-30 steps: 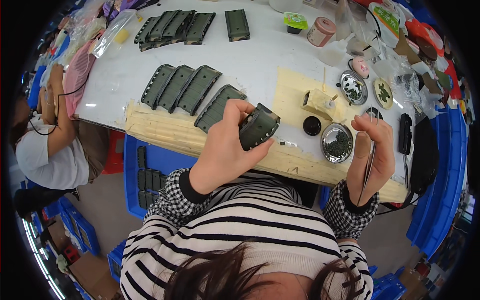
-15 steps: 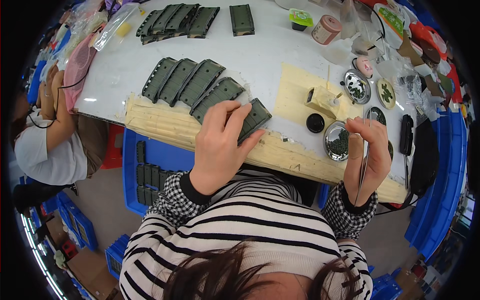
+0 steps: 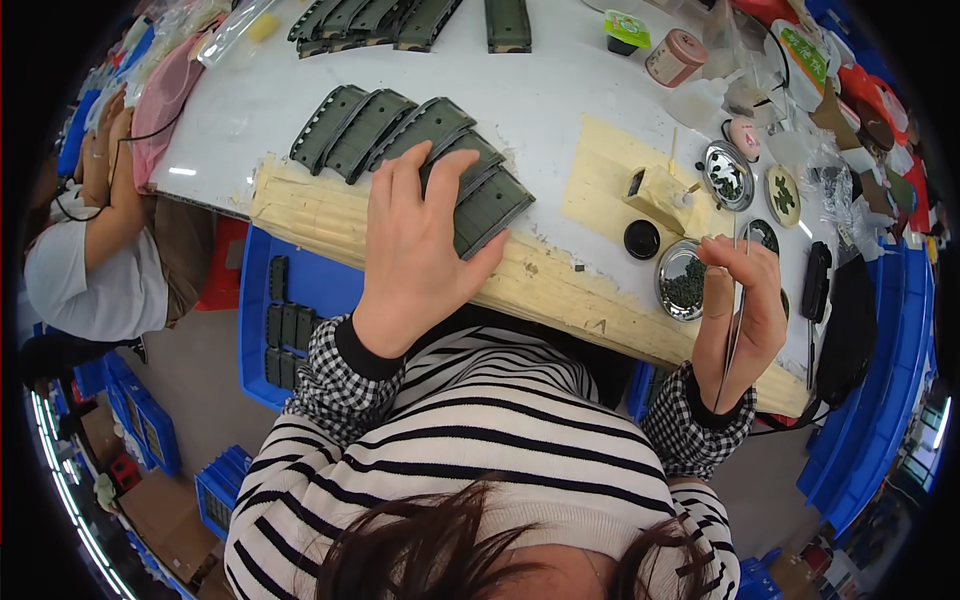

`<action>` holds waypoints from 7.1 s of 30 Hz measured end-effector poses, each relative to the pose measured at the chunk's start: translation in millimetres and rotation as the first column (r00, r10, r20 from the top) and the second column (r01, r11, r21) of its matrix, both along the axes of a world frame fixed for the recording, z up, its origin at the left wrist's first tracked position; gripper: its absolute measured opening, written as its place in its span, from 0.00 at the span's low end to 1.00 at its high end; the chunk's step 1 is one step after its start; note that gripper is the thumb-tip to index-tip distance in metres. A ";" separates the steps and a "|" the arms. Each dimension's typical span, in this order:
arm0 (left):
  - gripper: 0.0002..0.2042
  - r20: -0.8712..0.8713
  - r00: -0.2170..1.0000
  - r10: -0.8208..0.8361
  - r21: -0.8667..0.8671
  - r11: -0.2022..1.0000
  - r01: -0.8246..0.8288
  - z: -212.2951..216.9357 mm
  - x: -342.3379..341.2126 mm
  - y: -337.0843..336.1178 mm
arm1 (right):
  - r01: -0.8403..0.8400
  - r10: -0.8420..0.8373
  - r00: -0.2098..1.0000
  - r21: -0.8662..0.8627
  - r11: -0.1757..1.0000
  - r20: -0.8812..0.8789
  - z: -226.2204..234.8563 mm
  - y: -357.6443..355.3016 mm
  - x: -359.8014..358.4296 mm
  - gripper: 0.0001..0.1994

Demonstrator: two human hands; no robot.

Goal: Using a small fine tool to clean or detail green plastic toy tank hull components at a factory workbench.

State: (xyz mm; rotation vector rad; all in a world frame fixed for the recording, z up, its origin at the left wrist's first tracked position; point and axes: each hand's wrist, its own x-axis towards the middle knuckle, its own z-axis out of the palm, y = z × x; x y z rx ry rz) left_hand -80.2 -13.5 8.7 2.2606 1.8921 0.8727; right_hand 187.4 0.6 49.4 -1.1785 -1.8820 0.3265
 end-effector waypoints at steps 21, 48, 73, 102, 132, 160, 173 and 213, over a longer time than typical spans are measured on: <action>0.37 0.864 0.503 -0.006 0.028 0.999 -0.037 24.1 -122.7 -88.8 | 0.077 -0.078 0.997 -0.048 0.996 -0.025 0.0 -33.2 -17.5 0.11; 0.29 0.182 0.634 0.752 0.321 0.564 -0.761 -198.0 -220.7 -97.7 | 0.015 -0.009 0.997 -0.082 0.997 0.072 4.5 -40.5 -25.0 0.09; 0.20 0.583 0.782 0.220 0.340 0.808 -0.481 -14.3 -168.4 -85.3 | -0.096 0.104 0.992 -0.120 0.988 0.067 -1.5 -47.9 -27.9 0.11; 0.20 0.201 0.868 0.455 -0.270 0.877 -0.397 -300.9 -116.3 17.0 | -0.181 0.199 0.971 -0.136 0.974 0.133 6.3 -60.6 -38.5 0.08; 0.47 0.963 0.264 0.051 -0.252 0.516 0.819 29.0 9.3 2.3 | -0.301 0.300 0.945 0.008 0.953 -0.131 -4.2 -30.8 3.1 0.17; 0.17 0.861 -0.173 0.479 -0.214 0.648 0.731 5.8 61.9 9.3 | 0.136 -0.185 0.969 -0.269 0.954 -0.164 -40.0 -14.5 59.6 0.08; 0.25 0.937 -0.027 0.349 -0.270 0.769 0.579 11.9 74.0 6.3 | 0.163 -0.150 0.981 -0.101 0.981 0.123 -55.2 4.1 60.2 0.08; 0.15 0.903 -0.214 0.373 -0.009 0.515 0.857 -3.5 77.2 2.7 | -0.352 0.215 0.847 -0.210 0.912 -0.486 -11.0 -11.1 -7.4 0.15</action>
